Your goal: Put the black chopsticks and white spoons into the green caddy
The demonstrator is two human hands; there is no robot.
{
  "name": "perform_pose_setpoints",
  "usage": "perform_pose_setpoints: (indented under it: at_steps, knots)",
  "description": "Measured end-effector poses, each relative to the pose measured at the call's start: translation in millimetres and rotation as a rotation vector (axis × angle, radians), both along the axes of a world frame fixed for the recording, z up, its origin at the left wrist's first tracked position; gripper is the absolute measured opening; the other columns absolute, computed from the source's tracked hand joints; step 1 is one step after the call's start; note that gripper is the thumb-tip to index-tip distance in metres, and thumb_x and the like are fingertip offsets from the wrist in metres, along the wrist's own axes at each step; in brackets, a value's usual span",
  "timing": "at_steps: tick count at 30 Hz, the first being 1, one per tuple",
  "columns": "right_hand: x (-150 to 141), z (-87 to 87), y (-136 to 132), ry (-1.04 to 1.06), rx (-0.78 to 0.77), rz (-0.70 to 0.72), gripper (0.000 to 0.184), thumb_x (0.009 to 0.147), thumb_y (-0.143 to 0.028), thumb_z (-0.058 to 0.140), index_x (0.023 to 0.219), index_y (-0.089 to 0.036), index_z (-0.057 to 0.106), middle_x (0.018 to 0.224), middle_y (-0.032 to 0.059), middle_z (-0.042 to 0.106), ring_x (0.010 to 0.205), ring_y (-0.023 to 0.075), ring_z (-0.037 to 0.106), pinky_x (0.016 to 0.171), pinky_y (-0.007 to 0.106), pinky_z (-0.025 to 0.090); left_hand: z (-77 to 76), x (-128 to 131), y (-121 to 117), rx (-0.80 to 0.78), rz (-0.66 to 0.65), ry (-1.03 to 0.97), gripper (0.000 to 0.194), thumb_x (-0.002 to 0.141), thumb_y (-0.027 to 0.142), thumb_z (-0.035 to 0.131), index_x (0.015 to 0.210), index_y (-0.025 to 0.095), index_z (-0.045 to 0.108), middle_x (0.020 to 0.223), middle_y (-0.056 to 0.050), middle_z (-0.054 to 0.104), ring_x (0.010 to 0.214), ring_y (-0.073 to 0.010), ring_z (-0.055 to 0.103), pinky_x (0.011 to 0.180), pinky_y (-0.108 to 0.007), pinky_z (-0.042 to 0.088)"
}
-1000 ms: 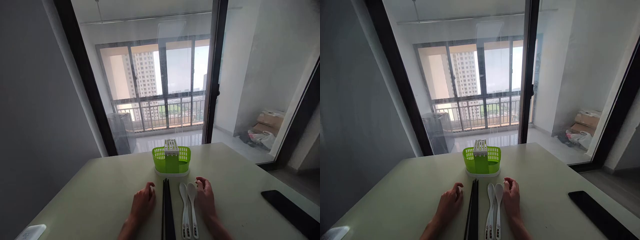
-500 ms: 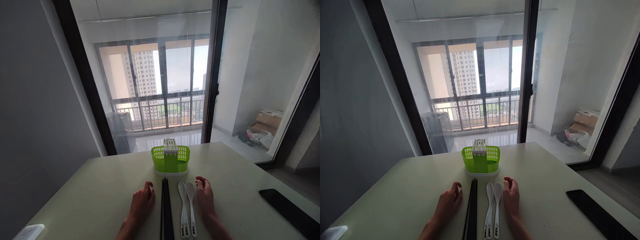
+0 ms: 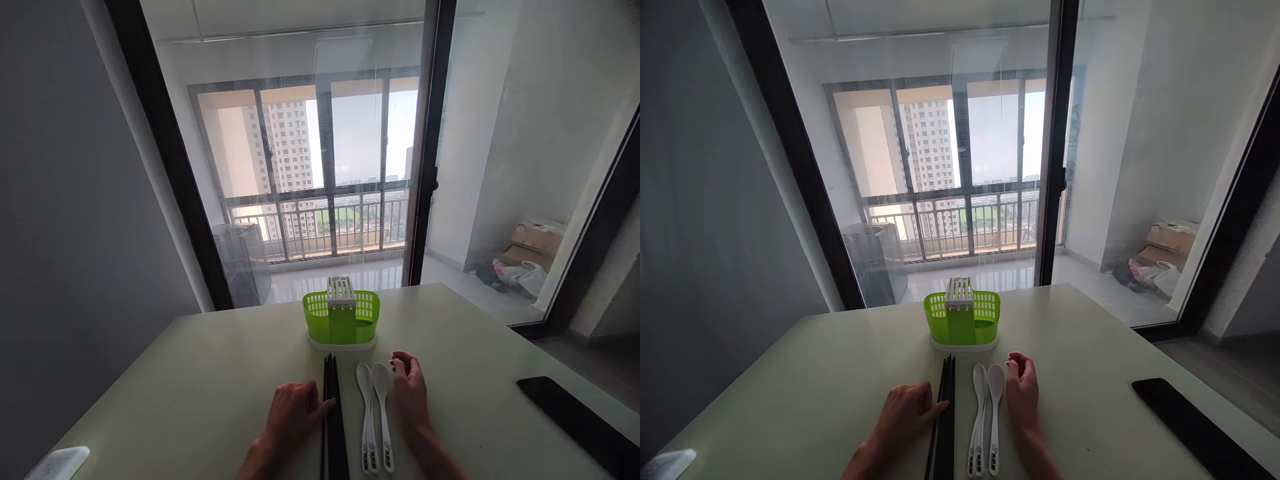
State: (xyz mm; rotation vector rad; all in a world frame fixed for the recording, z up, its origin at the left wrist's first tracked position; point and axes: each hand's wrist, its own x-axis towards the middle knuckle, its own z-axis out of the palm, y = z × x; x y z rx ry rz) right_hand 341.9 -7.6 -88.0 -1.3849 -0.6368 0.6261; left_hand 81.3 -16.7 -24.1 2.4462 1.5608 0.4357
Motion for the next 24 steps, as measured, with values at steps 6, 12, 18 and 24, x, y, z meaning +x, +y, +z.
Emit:
perform_pose_setpoints:
  at_steps: [6,12,18,24]
  knots:
    - [0.0,1.0,-0.4,-0.009,-0.001,0.015,0.031,0.077,-0.046,0.055,0.096,-0.022,0.061,0.094,0.0052,0.070,0.091,0.0259,0.066,0.084,0.036,0.050,-0.8,0.2,0.8,-0.002,0.014,0.000,0.044,0.089,0.059,0.060,0.068,0.022,0.059,0.063,0.002,0.066,0.062,-0.0155,0.060,0.064,-0.027,0.032]
    - [-0.4,1.4,-0.8,-0.009,-0.004,0.012,0.030,0.078,-0.045,0.054,0.096,-0.022,0.061,0.094,0.0053,0.069,0.091,0.0260,0.065,0.083,0.036,0.051,1.5,-0.5,0.3,-0.009,-0.009,0.001,0.036,0.091,0.053,0.060,0.072,0.022,0.062,0.064,0.003,0.066,0.063,-0.0155,0.061,0.065,-0.026,0.034]
    - [-0.3,3.8,-3.0,-0.003,-0.017,0.019,0.031,0.077,-0.046,0.054,0.095,-0.022,0.061,0.093,0.0055,0.069,0.090,0.0264,0.066,0.081,0.036,0.051,7.2,-4.0,0.1,-0.026,-0.004,0.002,0.027,0.091,0.048,0.059,0.081,0.024,0.066,0.064,0.004,0.066,0.064,-0.0163,0.062,0.066,-0.027,0.036]
    - [0.0,5.3,-4.1,-0.007,-0.024,0.024,0.033,0.076,-0.047,0.055,0.095,-0.022,0.062,0.094,0.0056,0.070,0.091,0.0258,0.066,0.082,0.035,0.051,20.9,-12.1,2.4,-0.130,-0.012,0.006,0.021,0.086,0.043,0.061,0.088,0.024,0.067,0.067,0.004,0.069,0.068,-0.0160,0.065,0.066,-0.025,0.039]
